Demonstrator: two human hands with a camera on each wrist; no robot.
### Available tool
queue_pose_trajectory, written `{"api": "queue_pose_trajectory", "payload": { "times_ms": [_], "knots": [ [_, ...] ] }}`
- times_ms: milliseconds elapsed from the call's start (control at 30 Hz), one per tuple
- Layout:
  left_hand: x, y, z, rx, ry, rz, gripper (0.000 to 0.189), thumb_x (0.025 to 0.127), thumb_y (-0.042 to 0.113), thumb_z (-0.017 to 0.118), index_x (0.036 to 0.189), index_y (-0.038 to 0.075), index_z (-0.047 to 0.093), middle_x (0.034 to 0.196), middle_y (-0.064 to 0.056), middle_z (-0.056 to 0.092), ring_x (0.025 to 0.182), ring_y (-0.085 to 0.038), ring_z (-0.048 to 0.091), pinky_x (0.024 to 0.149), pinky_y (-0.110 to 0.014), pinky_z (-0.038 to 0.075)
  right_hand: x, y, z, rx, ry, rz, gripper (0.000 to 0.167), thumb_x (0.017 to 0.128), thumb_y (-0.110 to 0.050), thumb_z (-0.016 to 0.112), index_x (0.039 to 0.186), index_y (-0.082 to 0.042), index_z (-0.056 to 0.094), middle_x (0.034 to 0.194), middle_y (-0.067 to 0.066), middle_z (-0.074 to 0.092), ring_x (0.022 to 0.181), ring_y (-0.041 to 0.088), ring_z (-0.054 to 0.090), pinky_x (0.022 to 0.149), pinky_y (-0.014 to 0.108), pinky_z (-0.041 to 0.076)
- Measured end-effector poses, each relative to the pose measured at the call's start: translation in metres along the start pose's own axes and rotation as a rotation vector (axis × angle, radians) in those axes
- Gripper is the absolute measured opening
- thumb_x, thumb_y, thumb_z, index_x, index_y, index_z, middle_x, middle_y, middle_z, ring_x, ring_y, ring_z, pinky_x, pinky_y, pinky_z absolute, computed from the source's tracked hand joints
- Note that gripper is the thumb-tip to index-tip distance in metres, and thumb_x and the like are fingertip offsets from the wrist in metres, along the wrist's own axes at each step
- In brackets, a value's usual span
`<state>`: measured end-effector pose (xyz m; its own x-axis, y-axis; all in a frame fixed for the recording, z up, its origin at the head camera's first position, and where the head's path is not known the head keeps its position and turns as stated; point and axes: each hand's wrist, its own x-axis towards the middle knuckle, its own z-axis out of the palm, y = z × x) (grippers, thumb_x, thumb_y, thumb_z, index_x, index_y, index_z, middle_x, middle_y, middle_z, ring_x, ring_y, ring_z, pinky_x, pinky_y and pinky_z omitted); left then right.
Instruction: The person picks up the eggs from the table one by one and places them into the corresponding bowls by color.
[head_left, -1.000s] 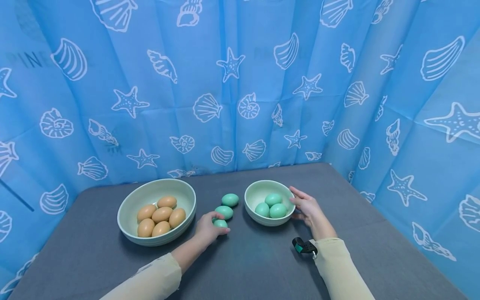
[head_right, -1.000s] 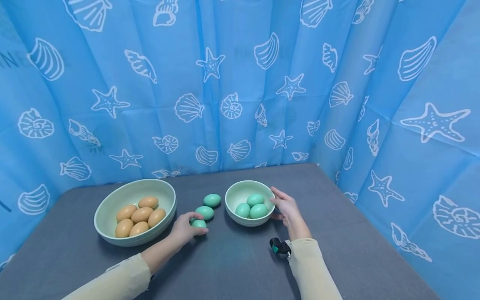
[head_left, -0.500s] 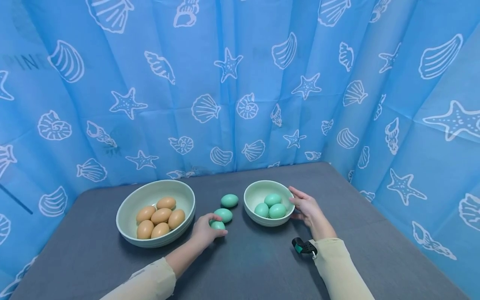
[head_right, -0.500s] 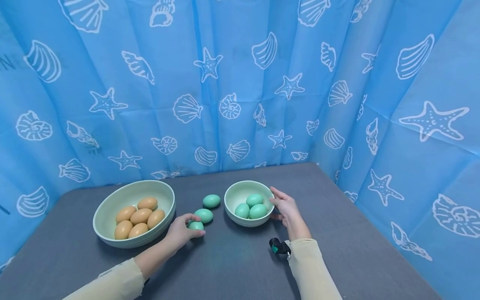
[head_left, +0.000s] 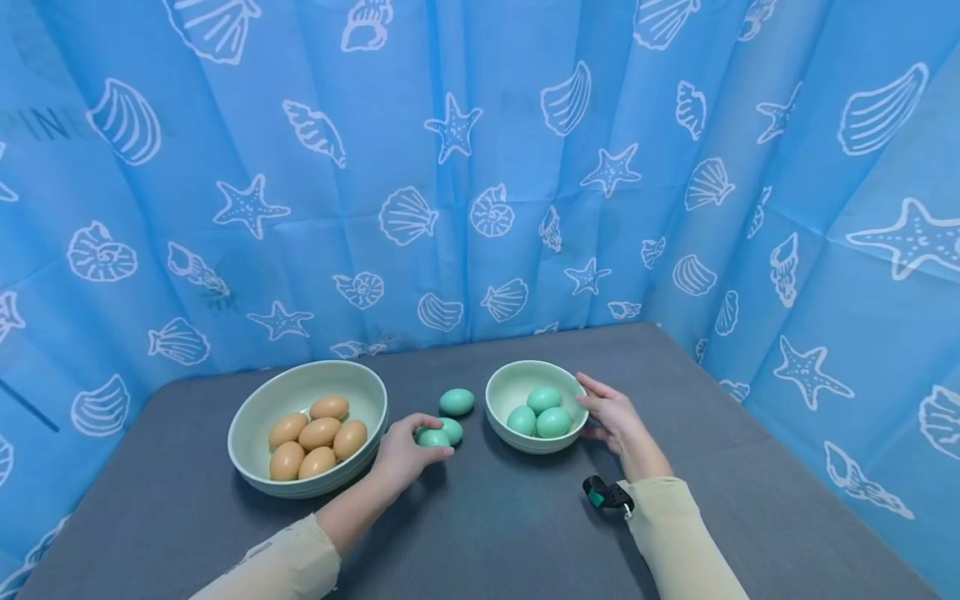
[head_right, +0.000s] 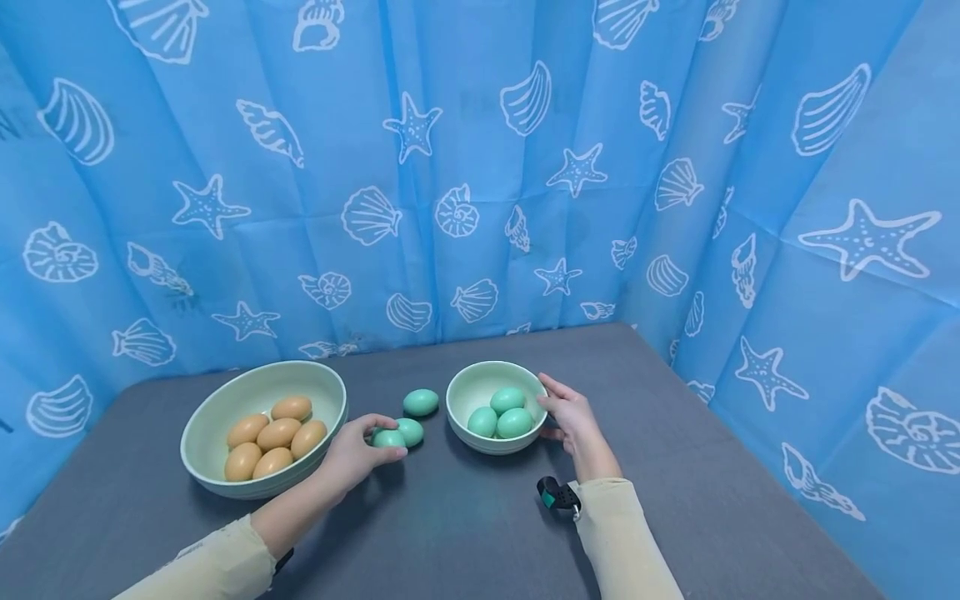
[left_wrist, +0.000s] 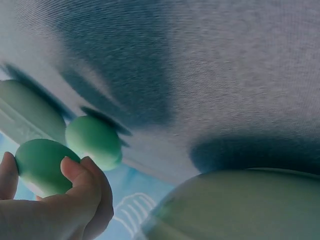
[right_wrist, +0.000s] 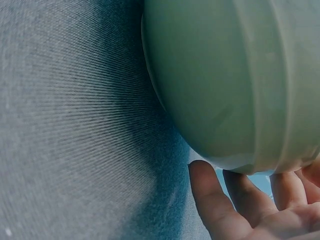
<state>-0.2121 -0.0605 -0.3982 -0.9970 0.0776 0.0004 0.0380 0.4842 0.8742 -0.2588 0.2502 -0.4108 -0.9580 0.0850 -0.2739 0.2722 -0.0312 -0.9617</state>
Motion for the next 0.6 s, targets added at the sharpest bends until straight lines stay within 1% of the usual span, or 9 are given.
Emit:
{"api": "queue_pose_trajectory", "payload": {
  "times_ms": [167, 433, 600],
  "knots": [
    [0.001, 0.006, 0.005, -0.052, -0.002, 0.009, 0.035, 0.079, 0.010, 0.081, 0.110, 0.002, 0.067, 0.123, -0.016, 0.060, 0.108, -0.030, 0.056, 0.086, -0.046, 0.049, 0.000, -0.001, 0.001, -0.012, -0.003, -0.007, 0.053, 0.102, -0.008, 0.046, 0.153, -0.012, 0.031, 0.159, 0.009, 0.019, 0.140, 0.039, 0.028, 0.100, 0.058, 0.041],
    [0.009, 0.016, 0.016, -0.095, 0.020, 0.005, 0.037, 0.078, 0.012, 0.082, 0.111, 0.005, 0.069, 0.127, -0.016, 0.059, 0.113, -0.030, 0.054, 0.091, -0.048, 0.048, -0.002, 0.000, 0.000, -0.013, -0.009, -0.005, 0.053, 0.103, -0.008, 0.045, 0.153, -0.012, 0.029, 0.159, 0.008, 0.019, 0.141, 0.040, 0.026, 0.101, 0.059, 0.039],
    [0.014, 0.023, 0.020, -0.154, 0.007, 0.016, 0.038, 0.080, 0.013, 0.081, 0.114, 0.004, 0.068, 0.128, -0.015, 0.059, 0.111, -0.030, 0.055, 0.089, -0.044, 0.051, -0.002, 0.000, 0.001, -0.012, -0.010, -0.009, 0.053, 0.103, -0.008, 0.046, 0.153, -0.012, 0.029, 0.159, 0.008, 0.018, 0.141, 0.041, 0.026, 0.101, 0.059, 0.040]
  ]
}}
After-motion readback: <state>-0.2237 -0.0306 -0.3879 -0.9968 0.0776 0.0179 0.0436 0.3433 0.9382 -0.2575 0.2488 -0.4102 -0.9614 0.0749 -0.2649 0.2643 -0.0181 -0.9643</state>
